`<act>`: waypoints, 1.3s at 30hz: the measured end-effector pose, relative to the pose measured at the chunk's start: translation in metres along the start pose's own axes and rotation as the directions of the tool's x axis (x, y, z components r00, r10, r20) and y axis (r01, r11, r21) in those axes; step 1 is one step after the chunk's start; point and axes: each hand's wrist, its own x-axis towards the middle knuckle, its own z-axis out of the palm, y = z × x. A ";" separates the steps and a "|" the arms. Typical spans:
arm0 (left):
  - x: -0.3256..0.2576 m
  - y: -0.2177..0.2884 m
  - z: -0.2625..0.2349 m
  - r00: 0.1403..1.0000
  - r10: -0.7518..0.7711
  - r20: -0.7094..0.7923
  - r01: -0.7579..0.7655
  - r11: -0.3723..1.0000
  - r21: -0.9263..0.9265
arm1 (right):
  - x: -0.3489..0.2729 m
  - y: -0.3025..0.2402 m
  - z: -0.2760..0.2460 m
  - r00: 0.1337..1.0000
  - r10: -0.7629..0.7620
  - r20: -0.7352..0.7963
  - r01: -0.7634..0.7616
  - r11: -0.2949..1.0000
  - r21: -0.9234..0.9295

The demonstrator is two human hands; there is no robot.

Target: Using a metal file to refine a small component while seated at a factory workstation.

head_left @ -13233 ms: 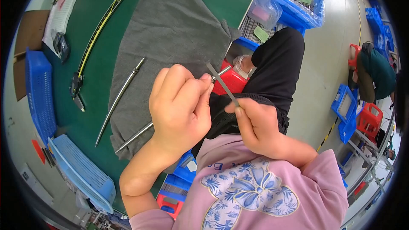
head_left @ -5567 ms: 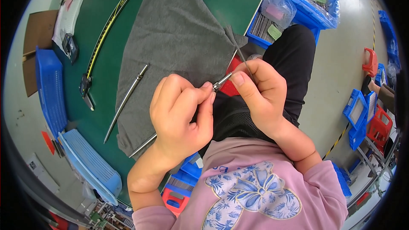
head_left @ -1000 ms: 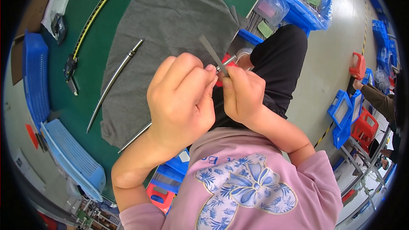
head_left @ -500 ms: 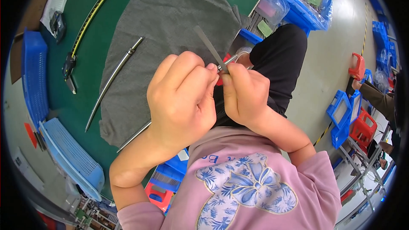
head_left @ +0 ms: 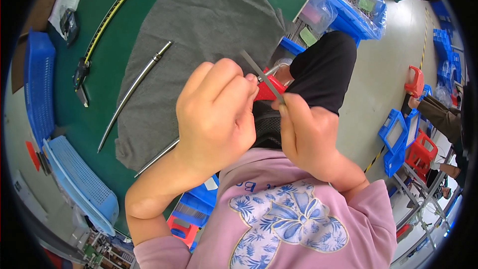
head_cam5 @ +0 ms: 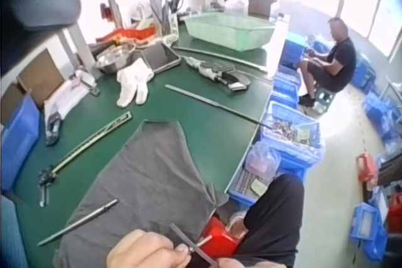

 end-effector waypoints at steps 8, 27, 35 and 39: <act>-0.001 0.001 0.000 1.000 0.006 0.000 -0.006 1.000 0.004 | 0.000 0.000 -0.014 0.993 -0.026 0.111 0.030 0.999 -0.027; 0.000 0.000 -0.001 1.000 -0.005 0.011 0.005 1.000 0.008 | 0.000 0.016 0.022 0.980 -0.129 -0.150 0.136 0.990 0.040; 0.002 0.001 -0.002 1.000 0.007 0.020 -0.007 1.000 0.019 | -0.010 0.025 0.031 0.983 -0.125 -0.137 0.144 0.979 0.143; 0.001 0.000 -0.003 1.000 0.006 0.000 -0.006 0.999 0.033 | 0.016 0.008 0.028 0.976 -0.116 -0.183 0.139 0.984 0.114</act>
